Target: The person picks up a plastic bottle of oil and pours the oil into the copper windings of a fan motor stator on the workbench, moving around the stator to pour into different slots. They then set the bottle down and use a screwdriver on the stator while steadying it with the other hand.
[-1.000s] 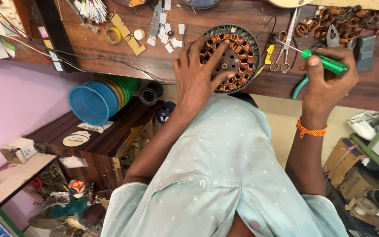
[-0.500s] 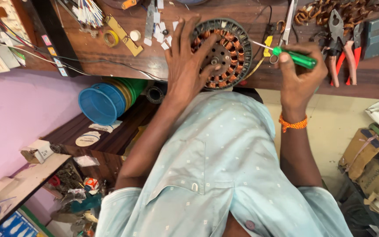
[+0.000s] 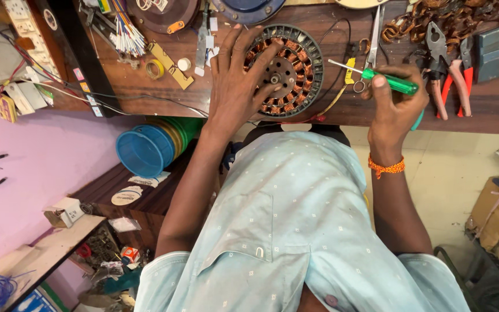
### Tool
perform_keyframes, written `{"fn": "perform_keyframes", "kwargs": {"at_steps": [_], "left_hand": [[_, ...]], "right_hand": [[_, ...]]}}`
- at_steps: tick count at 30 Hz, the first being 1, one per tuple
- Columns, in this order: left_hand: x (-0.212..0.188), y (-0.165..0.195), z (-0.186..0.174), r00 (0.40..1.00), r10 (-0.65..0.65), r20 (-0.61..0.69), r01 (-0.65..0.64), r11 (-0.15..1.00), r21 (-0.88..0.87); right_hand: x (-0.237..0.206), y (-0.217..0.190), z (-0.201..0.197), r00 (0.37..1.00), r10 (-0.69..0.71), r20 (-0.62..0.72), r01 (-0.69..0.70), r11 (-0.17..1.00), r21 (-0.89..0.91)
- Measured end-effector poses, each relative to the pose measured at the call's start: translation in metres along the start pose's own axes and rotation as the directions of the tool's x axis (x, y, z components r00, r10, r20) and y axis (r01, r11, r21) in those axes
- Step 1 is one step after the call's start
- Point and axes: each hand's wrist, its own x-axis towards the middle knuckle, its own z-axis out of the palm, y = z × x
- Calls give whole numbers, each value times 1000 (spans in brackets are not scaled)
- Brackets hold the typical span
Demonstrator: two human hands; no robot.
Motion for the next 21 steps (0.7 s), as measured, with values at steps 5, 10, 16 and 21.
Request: {"fn": "perform_keyframes", "kwargs": {"at_steps": [5, 10, 16, 21], "left_hand": [[1, -3, -2, 995, 79, 62, -82, 995, 51], [5, 0, -4, 990, 110, 82, -116, 991, 62], [11, 5, -13, 988, 101, 115, -108, 993, 55], [20, 5, -13, 993, 75, 93, -67, 995, -79]], "right_hand": [[-5, -8, -2, 997, -65, 29, 67, 995, -75], [-2, -19, 0, 993, -110, 40, 113, 990, -86], [0, -25, 1, 989, -120, 83, 129, 985, -115], [3, -27, 11, 989, -105, 108, 116, 989, -97]]}}
